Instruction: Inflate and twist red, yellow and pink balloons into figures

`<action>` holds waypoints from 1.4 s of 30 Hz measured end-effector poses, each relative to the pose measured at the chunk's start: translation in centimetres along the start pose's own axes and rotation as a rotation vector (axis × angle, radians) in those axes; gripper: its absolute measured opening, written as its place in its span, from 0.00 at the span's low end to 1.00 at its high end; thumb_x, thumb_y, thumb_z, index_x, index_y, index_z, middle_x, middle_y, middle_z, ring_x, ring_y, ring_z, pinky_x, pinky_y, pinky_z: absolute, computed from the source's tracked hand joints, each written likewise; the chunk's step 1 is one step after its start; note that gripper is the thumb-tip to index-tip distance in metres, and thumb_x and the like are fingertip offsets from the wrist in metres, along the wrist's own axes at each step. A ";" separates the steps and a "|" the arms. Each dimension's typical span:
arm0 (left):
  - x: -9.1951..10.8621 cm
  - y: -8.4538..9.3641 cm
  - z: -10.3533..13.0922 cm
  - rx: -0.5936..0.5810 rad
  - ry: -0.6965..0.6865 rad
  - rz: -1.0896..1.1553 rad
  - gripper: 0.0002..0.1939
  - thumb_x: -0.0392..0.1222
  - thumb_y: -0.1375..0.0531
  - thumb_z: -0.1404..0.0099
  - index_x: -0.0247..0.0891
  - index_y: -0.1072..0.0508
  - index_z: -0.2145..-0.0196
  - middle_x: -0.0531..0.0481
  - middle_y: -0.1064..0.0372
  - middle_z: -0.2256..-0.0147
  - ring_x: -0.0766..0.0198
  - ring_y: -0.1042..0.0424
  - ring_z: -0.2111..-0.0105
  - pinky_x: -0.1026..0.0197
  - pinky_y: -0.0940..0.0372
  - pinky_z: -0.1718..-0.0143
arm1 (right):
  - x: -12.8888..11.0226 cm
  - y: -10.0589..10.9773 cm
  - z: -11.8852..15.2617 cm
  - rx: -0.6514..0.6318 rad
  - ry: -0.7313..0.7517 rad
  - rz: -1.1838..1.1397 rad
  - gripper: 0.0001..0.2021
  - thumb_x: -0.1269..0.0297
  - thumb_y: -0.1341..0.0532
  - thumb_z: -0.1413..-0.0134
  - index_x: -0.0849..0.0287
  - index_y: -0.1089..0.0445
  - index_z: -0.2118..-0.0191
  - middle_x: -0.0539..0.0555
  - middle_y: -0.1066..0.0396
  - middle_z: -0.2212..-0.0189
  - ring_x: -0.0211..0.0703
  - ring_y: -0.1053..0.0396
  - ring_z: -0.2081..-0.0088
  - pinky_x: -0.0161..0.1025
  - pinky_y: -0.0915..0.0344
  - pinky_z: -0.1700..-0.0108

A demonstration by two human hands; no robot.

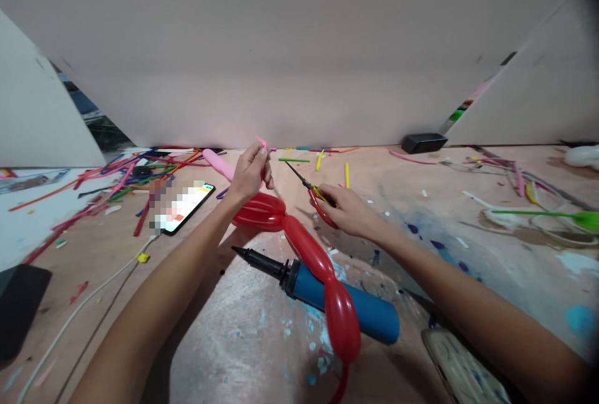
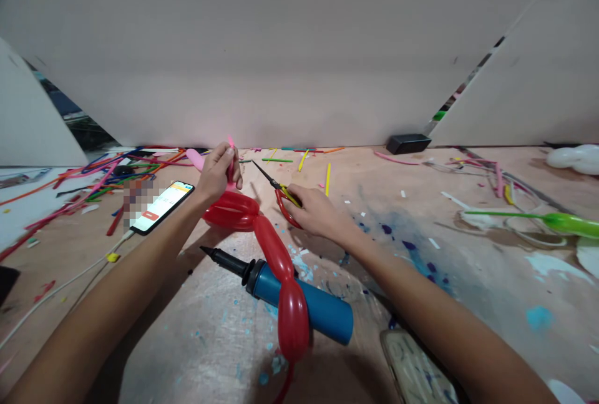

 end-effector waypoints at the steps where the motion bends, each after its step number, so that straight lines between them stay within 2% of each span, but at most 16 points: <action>1: -0.1 0.0 0.0 0.001 -0.003 0.005 0.15 0.51 0.50 0.30 0.40 0.42 0.70 0.61 0.44 0.86 0.70 0.38 0.88 0.67 0.42 0.84 | 0.0 0.0 0.0 0.000 -0.005 0.002 0.13 0.58 0.50 0.36 0.59 0.35 0.66 0.53 0.30 0.70 0.41 0.35 0.70 0.36 0.46 0.68; 4: -0.3 0.1 -0.2 0.007 -0.011 0.023 0.15 0.52 0.50 0.30 0.40 0.43 0.70 0.61 0.44 0.86 0.70 0.39 0.88 0.67 0.45 0.85 | 0.6 0.0 -0.3 -0.002 -0.055 0.021 0.13 0.57 0.51 0.36 0.59 0.35 0.65 0.54 0.29 0.69 0.41 0.34 0.70 0.35 0.46 0.68; 7: -0.7 0.3 -0.4 0.020 -0.003 0.029 0.15 0.52 0.48 0.30 0.40 0.42 0.70 0.61 0.45 0.86 0.71 0.42 0.88 0.68 0.47 0.86 | 2.8 0.3 -0.7 -0.010 -0.198 0.096 0.14 0.57 0.51 0.37 0.60 0.34 0.63 0.56 0.27 0.69 0.43 0.32 0.70 0.35 0.45 0.70; 9: -1.0 0.5 -0.5 0.034 0.018 0.052 0.16 0.53 0.46 0.32 0.40 0.42 0.71 0.61 0.47 0.85 0.73 0.46 0.88 0.69 0.50 0.86 | 5.5 0.6 -0.9 -0.033 -0.322 0.182 0.15 0.56 0.50 0.37 0.61 0.33 0.61 0.59 0.26 0.68 0.46 0.31 0.69 0.36 0.45 0.70; 13: -1.3 1.1 -0.8 0.068 0.063 0.117 0.18 0.54 0.44 0.34 0.39 0.42 0.72 0.63 0.57 0.84 0.76 0.56 0.87 0.71 0.58 0.86 | 11.9 1.4 -0.3 -0.112 -0.547 0.366 0.20 0.53 0.50 0.37 0.63 0.31 0.55 0.66 0.25 0.60 0.53 0.27 0.60 0.39 0.41 0.66; 16: -1.5 1.6 -0.9 0.107 0.060 0.103 0.19 0.55 0.43 0.34 0.39 0.42 0.72 0.63 0.57 0.84 0.76 0.56 0.87 0.71 0.59 0.86 | 15.4 2.3 0.8 -0.144 -0.694 0.462 0.22 0.52 0.51 0.38 0.65 0.32 0.52 0.69 0.26 0.56 0.59 0.27 0.55 0.42 0.39 0.64; 18: -1.6 1.8 -0.9 0.126 0.051 0.102 0.19 0.55 0.42 0.35 0.39 0.41 0.72 0.63 0.55 0.84 0.75 0.55 0.87 0.70 0.58 0.86 | 16.4 2.8 1.4 -0.132 -0.756 0.500 0.22 0.53 0.51 0.38 0.66 0.33 0.50 0.70 0.27 0.54 0.61 0.28 0.54 0.44 0.38 0.62; 21: -1.2 1.7 -1.0 0.154 0.028 0.184 0.17 0.53 0.40 0.36 0.39 0.40 0.72 0.63 0.55 0.85 0.75 0.55 0.88 0.70 0.58 0.87 | 16.6 3.1 1.7 -0.114 -0.762 0.541 0.21 0.54 0.49 0.39 0.66 0.33 0.50 0.70 0.27 0.54 0.61 0.28 0.53 0.45 0.37 0.61; 25: 1.0 1.5 -0.9 0.215 0.035 0.371 0.15 0.50 0.40 0.35 0.39 0.38 0.71 0.63 0.55 0.84 0.76 0.57 0.88 0.71 0.57 0.86 | 15.5 3.2 1.3 -0.092 -0.702 0.571 0.20 0.57 0.48 0.39 0.68 0.33 0.50 0.71 0.28 0.55 0.62 0.29 0.53 0.47 0.36 0.58; 28: 3.7 1.3 -0.5 0.270 0.083 0.534 0.14 0.48 0.41 0.32 0.39 0.38 0.71 0.63 0.59 0.85 0.76 0.60 0.89 0.71 0.58 0.87 | 12.6 3.3 0.8 -0.033 -0.594 0.541 0.20 0.57 0.47 0.39 0.69 0.33 0.50 0.73 0.29 0.53 0.64 0.31 0.50 0.50 0.35 0.54; 30: 5.5 1.0 0.0 0.301 0.109 0.615 0.13 0.47 0.45 0.30 0.39 0.38 0.71 0.63 0.62 0.85 0.76 0.62 0.89 0.71 0.59 0.88 | 8.4 3.1 0.3 0.032 -0.356 0.373 0.24 0.54 0.44 0.41 0.67 0.35 0.45 0.70 0.30 0.49 0.61 0.33 0.46 0.51 0.37 0.48; 33: 7.5 0.0 0.8 0.297 0.119 0.638 0.14 0.44 0.52 0.26 0.38 0.38 0.70 0.62 0.63 0.85 0.75 0.64 0.89 0.70 0.59 0.89 | 0.4 3.4 -0.1 0.203 0.006 0.030 0.35 0.47 0.39 0.46 0.60 0.44 0.37 0.63 0.39 0.39 0.54 0.39 0.39 0.48 0.41 0.41; 35: 8.0 -0.8 1.2 0.257 0.114 0.571 0.15 0.44 0.54 0.25 0.39 0.38 0.69 0.61 0.64 0.85 0.74 0.64 0.89 0.70 0.59 0.89 | -4.2 3.3 -0.5 0.185 0.183 -0.056 0.39 0.46 0.36 0.49 0.59 0.47 0.36 0.63 0.38 0.39 0.55 0.37 0.41 0.49 0.40 0.43; 36: 8.0 -1.1 1.3 0.233 0.110 0.521 0.16 0.44 0.55 0.25 0.39 0.38 0.69 0.61 0.64 0.85 0.74 0.64 0.89 0.69 0.58 0.89 | -5.7 3.2 -0.7 0.138 0.213 -0.075 0.37 0.48 0.37 0.47 0.58 0.47 0.35 0.61 0.34 0.42 0.53 0.33 0.45 0.48 0.37 0.46; 39: 7.2 -1.4 1.4 0.194 0.087 0.388 0.15 0.50 0.53 0.26 0.40 0.40 0.68 0.61 0.65 0.84 0.74 0.64 0.89 0.69 0.58 0.88 | -7.1 3.3 -1.7 0.084 0.200 -0.054 0.24 0.50 0.42 0.41 0.58 0.35 0.44 0.58 0.26 0.52 0.50 0.28 0.54 0.43 0.35 0.54; 42: 5.4 -1.4 1.1 0.150 0.088 0.312 0.16 0.54 0.46 0.31 0.41 0.42 0.69 0.63 0.63 0.84 0.75 0.61 0.88 0.70 0.57 0.86 | -5.8 3.3 -2.0 0.074 0.157 0.072 0.21 0.49 0.42 0.40 0.59 0.31 0.48 0.59 0.25 0.53 0.52 0.28 0.54 0.42 0.36 0.56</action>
Point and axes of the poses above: each hand's wrist, its own z-axis away from the middle knuckle, its own y-axis out of the back of the hand, x = y × z, the point moved 4 cm from there along -z, towards the middle knuckle
